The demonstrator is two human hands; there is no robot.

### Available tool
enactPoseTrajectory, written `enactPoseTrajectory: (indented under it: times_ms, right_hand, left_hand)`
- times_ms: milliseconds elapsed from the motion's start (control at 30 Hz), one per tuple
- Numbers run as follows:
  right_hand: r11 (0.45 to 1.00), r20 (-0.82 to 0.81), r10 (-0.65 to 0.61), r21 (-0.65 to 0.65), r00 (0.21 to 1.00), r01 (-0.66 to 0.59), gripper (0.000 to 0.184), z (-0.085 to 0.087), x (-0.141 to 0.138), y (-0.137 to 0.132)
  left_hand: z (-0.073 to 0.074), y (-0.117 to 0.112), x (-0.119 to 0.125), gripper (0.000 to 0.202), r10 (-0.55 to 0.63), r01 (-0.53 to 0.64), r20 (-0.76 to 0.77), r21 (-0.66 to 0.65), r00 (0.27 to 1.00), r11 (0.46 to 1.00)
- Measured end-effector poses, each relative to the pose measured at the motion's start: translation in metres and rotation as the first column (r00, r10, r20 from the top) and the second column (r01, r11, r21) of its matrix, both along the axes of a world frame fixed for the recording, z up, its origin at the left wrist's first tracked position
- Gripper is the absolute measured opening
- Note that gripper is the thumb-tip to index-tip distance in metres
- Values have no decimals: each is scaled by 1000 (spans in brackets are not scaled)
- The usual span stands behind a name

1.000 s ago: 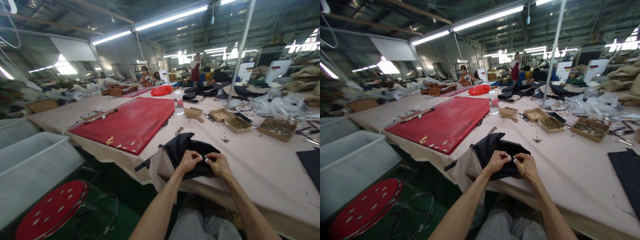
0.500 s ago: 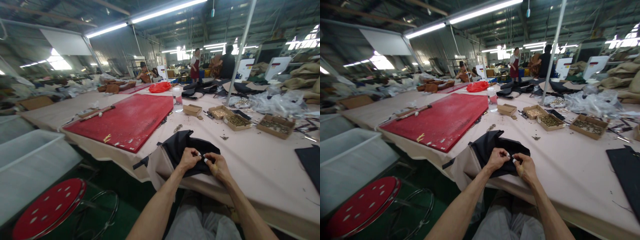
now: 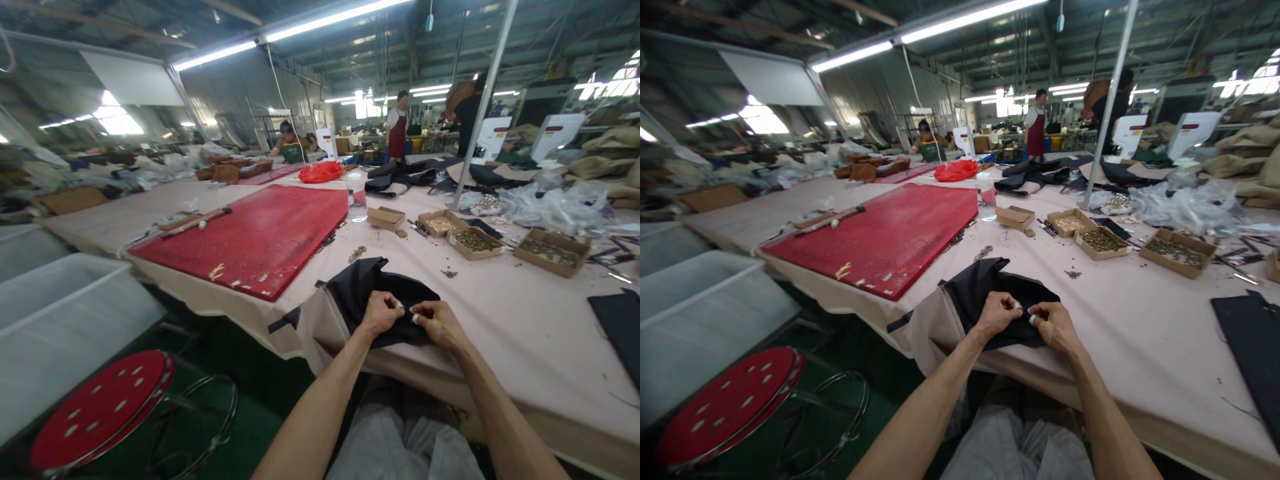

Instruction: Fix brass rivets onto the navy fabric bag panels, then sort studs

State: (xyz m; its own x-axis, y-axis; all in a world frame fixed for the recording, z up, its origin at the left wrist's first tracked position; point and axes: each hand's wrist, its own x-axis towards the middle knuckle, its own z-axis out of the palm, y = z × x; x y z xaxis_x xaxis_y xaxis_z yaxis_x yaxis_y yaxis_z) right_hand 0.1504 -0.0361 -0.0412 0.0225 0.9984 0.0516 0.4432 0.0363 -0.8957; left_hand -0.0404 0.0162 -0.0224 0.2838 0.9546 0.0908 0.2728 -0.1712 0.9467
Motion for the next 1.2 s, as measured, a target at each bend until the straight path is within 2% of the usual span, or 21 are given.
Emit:
enactPoseTrajectory:
  times_ms: [133,267,500,700,967,1200]
  right_hand:
    - [998,89,31,-52,996,-27,27,8,-1,5]
    - [995,138,24,-96,990,-10,24,7,-2,8]
    - [993,210,81,-99,974,-61,19,8,-6,4]
    - [989,363,27,-145,931,28,19,8,-16,5]
    - [993,363,19,-114,932,24,19,9,-22,5]
    - [993,358,-3,-110,934,45,20,12,-26,0]
  left_hand:
    - [-1,0,3,3,31,-30,-19,23,999,999]
    - [-5,1,3,3,52,-50,-36,49,998,998]
    - [-10,-1,1,7,77,-69,-67,114,995,991]
    - [-7,-6,0,7,115,-94,-120,166,986,982]
    - [-6,-3,-5,10,77,-71,-81,70,994,995]
    - [-9,-5,-5,10,77,-64,-106,117,991,991]
